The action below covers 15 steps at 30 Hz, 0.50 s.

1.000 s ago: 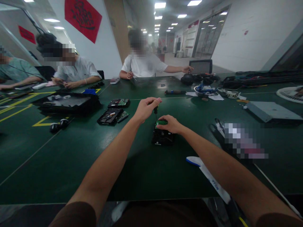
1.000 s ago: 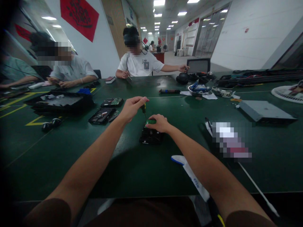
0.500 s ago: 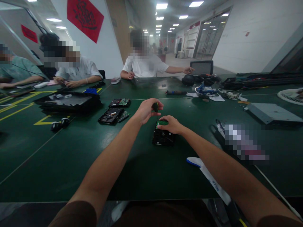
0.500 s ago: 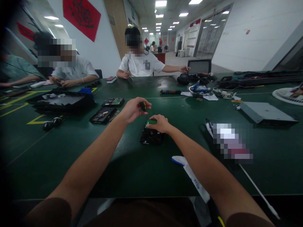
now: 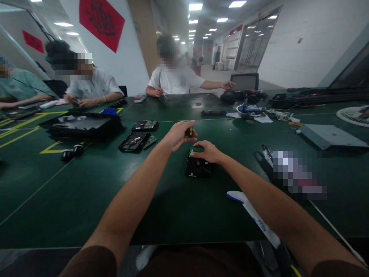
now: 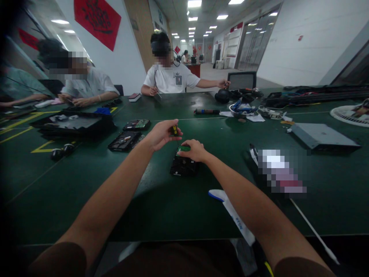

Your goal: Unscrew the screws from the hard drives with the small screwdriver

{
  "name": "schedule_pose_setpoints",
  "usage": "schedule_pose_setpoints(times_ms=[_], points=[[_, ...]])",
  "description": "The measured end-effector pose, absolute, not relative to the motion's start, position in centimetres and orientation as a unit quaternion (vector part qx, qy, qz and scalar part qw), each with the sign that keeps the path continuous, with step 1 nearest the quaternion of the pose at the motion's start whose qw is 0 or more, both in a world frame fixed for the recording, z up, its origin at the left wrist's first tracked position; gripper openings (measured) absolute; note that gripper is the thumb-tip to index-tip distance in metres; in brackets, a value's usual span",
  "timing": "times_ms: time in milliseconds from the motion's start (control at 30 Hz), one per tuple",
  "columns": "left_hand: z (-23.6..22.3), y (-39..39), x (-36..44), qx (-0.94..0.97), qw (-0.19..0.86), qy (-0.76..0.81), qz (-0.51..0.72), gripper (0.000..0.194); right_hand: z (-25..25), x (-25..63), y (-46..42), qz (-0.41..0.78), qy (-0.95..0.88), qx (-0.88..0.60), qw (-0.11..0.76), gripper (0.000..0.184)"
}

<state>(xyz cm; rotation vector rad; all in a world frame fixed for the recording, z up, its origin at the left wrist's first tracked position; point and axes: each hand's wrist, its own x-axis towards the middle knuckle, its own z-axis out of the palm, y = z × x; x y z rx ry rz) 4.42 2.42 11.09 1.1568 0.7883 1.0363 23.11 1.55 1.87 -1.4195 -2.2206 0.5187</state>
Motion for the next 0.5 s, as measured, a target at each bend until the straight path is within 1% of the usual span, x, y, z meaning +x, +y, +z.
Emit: schedule_pose_setpoints(times_ms=[100, 300, 500], points=[[11.05, 2.46, 4.32, 0.51, 0.644, 0.345, 0.454, 0.027, 1.87, 23.14, 1.66, 0.195, -0.807, -0.51, 0.224, 0.049], [11.21, 2.61, 3.8, 0.515, 0.622, 0.354, 0.472, 0.022, 1.74, 23.18, 1.78, 0.199, -0.804, -0.513, 0.226, 0.052], [11.5, 2.35, 3.89, 0.493, 0.645, 0.352, 0.465, 0.019, 1.77, 23.11, 1.58, 0.189, -0.8, -0.527, 0.218, 0.05]])
